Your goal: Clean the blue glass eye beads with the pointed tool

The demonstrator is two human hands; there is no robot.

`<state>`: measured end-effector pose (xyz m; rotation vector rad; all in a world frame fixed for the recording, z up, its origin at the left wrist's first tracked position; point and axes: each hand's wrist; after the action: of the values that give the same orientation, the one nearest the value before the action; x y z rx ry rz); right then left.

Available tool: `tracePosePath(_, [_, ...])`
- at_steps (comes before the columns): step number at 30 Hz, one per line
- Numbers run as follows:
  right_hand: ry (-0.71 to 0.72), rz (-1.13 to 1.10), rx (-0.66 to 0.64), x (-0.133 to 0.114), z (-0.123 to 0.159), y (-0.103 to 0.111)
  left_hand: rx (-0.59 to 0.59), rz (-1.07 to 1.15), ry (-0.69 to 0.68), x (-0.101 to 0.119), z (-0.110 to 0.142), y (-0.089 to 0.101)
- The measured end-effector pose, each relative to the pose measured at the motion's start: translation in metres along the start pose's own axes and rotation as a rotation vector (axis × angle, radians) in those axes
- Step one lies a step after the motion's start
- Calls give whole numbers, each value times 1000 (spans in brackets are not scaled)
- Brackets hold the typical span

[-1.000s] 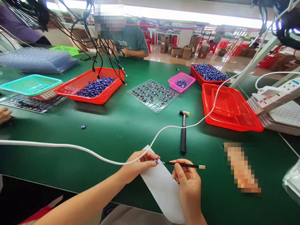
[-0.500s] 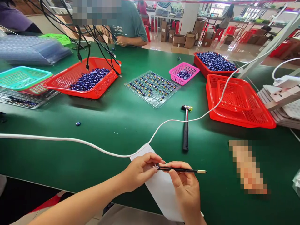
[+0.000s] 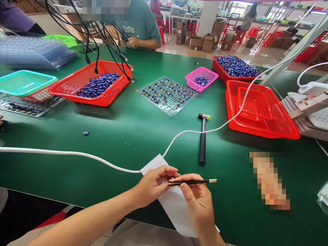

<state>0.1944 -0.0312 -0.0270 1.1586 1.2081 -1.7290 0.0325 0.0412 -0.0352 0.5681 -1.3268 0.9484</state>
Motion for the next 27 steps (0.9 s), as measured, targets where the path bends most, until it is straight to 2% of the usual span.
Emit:
tracePosePath(6, [-19,-33,33,-3,0,-3,54,-13,40,-1,-2,1])
tracePosePath(13, [-36,-90,32,-2,-3,-3,80,-84,-47,5,-5,3])
tracePosePath(16, [-43,-158,18,-5,-6,-3,70,-77,-3,8,-4,1])
tracePosePath(18, [-28,-173,58,-7,-7,-2,67,-91,58,9,-3,0])
tracePosePath(21, [35,-62,207,-9,-6,2,81,-105,119,9,-3,-1])
tracePosePath(24, [138,188,384,-8,1,5,78,-30,153,9,-3,0])
tracePosePath(27, [256,403,411,-5,8,4,78,-21,147,9,-3,0])
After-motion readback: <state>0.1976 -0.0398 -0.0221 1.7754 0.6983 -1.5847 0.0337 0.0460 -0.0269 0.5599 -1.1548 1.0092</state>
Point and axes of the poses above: each hand's wrist, its own z-axis away from the middle knuckle, its own y-axis out of the back of the hand, x = y × z, and after that the axes turned 4 degrees about x, right-handed
